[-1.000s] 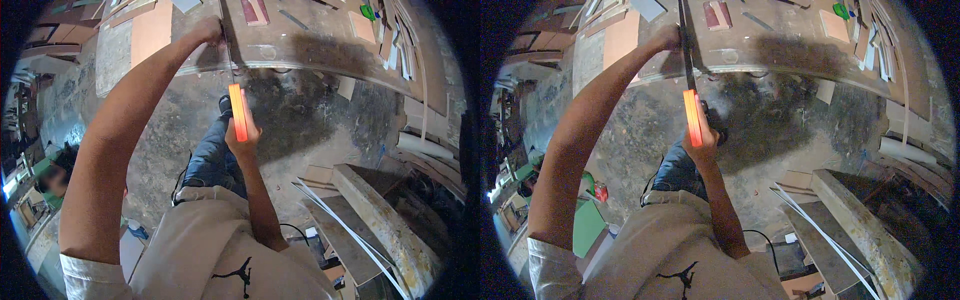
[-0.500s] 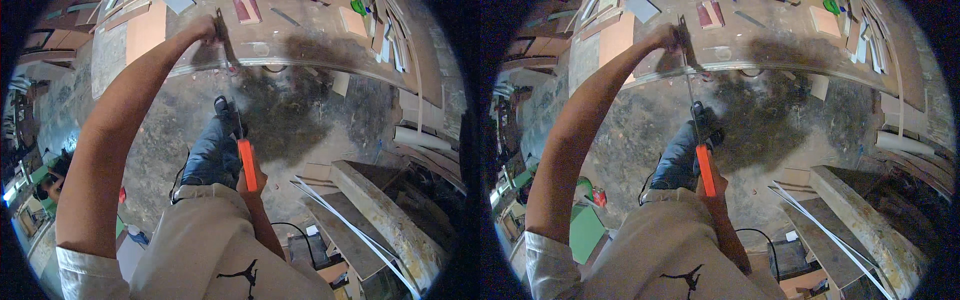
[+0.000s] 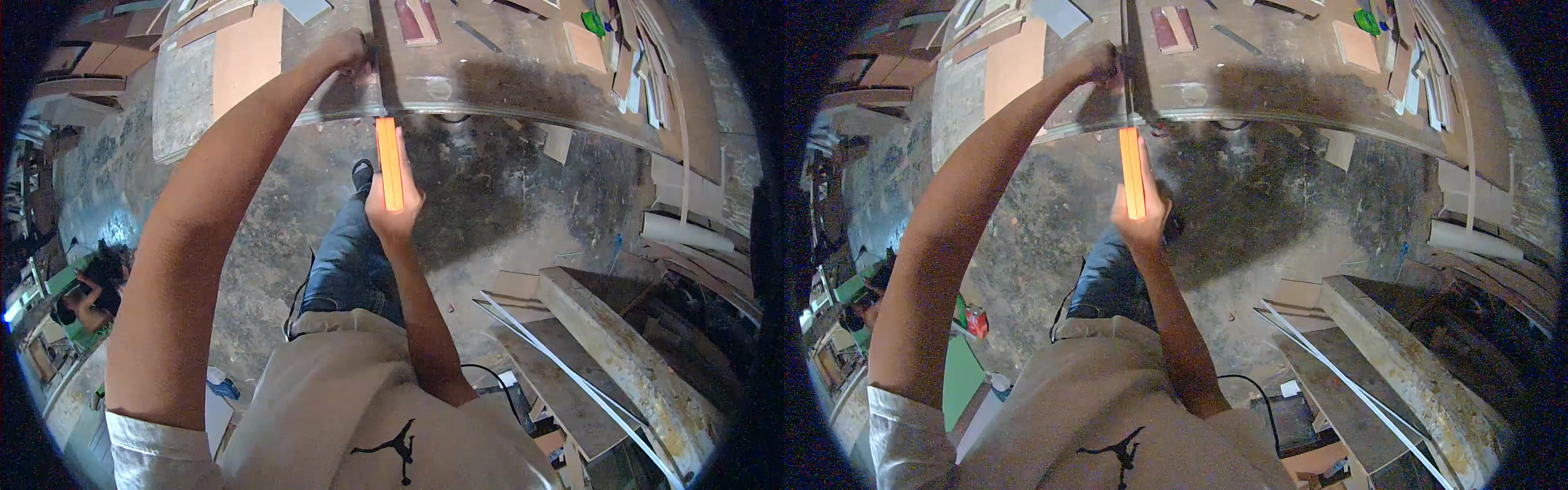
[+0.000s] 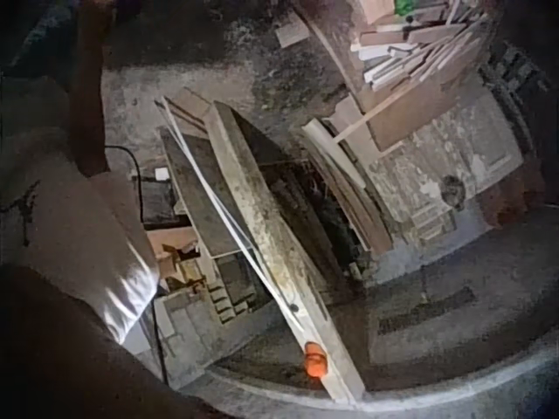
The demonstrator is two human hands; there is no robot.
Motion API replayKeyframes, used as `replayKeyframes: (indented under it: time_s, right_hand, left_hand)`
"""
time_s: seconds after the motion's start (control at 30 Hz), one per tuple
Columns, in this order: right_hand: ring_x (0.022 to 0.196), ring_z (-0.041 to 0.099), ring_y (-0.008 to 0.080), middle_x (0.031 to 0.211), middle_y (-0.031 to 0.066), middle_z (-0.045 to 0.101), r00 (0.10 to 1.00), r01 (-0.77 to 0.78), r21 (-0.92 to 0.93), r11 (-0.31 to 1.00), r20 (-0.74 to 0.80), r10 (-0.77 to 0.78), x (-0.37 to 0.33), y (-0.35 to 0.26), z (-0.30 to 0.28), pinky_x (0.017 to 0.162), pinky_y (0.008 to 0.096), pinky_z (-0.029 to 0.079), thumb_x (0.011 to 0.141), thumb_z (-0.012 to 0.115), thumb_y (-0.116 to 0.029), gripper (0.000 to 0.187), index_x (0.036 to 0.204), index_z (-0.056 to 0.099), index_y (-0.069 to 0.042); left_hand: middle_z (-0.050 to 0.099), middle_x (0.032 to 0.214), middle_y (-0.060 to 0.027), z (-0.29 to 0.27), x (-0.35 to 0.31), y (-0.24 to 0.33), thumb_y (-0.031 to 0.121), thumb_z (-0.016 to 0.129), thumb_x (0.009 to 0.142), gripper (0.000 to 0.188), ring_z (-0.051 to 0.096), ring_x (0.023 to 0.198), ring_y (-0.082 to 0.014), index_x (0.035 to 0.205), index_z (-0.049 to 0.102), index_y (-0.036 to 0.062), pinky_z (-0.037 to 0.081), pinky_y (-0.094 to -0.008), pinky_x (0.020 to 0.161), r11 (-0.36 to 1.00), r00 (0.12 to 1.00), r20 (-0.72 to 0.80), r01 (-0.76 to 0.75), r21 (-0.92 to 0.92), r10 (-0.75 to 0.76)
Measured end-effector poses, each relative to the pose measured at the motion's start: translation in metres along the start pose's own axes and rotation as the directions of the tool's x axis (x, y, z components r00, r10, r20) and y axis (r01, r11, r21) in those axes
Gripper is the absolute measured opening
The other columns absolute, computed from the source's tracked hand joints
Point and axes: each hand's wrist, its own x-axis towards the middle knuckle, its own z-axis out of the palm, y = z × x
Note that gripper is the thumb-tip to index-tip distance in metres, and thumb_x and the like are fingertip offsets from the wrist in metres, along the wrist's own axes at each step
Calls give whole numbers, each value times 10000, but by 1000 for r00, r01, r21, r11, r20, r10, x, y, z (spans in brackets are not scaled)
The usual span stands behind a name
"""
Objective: The person sands a small wooden block with sandpaper, then applies glue to a wooden strip and attaches it to a partially assembled wooden frame. They later use a hand saw to cut a piece of wood on the workbench.
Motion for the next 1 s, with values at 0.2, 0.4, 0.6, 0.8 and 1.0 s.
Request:
replayKeyframes:
  time_s: [0.2,0.4,0.6,0.8,1.0]
  right_hand:
    - [1085,678,271,1368,197,562,999,42,-36,998,-27,-43,4,-4,9,842,324,549,776,523,67,644,1414,476,-9]
    - [1106,668,276,1374,197,558,1000,14,-72,997,-9,-15,-3,-4,5,843,336,552,777,517,74,636,1407,482,-4]
    - [1167,635,280,1395,190,545,998,25,-15,1000,-56,-25,-1,0,4,887,324,532,778,504,82,628,1401,487,6]
    - [860,707,263,1329,181,595,997,61,-162,985,-28,-66,-42,9,-4,675,300,553,792,529,41,594,1385,504,12]
    - [874,718,238,1329,188,600,999,-25,-304,953,-42,13,-151,-16,-31,674,282,553,856,559,-33,492,1341,541,43]
  left_hand:
    - [722,846,-202,-7,-8,1,217,800,653,273,720,815,-332,817,729,11,567,-423,715,990,1000,7,4,-138,-3]
    - [726,802,-176,-7,-6,8,139,791,643,238,722,706,-273,863,754,56,569,-410,655,994,997,-2,-79,76,79]
    - [677,755,-230,-10,-6,21,169,772,619,298,684,675,-272,785,686,-64,510,-458,617,990,999,18,-43,-137,45]
    - [713,726,-143,2,7,-5,257,790,664,239,715,661,-238,816,754,77,577,-406,688,902,971,-58,-193,386,232]
    - [688,663,-99,-14,0,18,261,817,633,224,687,620,-189,748,736,86,568,-360,671,958,986,154,-97,271,56]
